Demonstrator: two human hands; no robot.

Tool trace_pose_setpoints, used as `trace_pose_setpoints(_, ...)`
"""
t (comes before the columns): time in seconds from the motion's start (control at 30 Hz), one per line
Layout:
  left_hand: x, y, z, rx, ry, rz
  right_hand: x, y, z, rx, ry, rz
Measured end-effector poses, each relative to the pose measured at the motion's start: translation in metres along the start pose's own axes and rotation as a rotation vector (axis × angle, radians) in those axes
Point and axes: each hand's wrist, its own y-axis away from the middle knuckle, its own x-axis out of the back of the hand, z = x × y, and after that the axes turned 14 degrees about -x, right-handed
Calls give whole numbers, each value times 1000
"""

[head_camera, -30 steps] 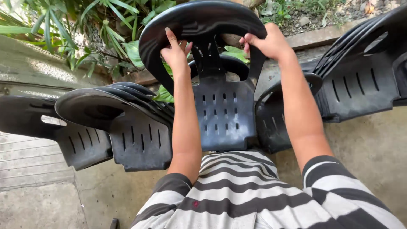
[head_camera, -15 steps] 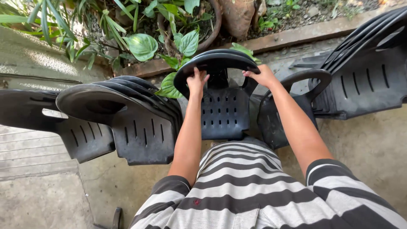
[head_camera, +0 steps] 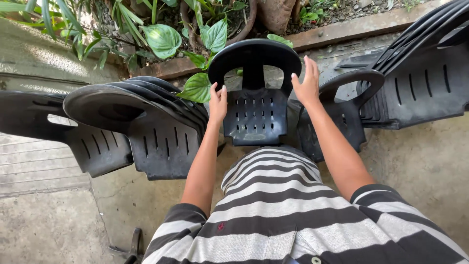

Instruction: Stacking plastic chairs into neat stacks on an outdoor patio.

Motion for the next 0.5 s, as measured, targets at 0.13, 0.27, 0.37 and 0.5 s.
trace_pose_setpoints(0.13,9,51,11,-130,-76,7,-21,44,4,61,55,-71)
trace_pose_setpoints(0.27,10,100,44,-200,-67,-57,-33,88,-3,13,120,-131)
trace_pose_setpoints(0.37,10,124,59,-276,-53,-150,-28,118,-14,25,130,-49)
trace_pose_setpoints(0.5,7,142,70,-426,-85,-324,-5,170,-25,-49,92,53)
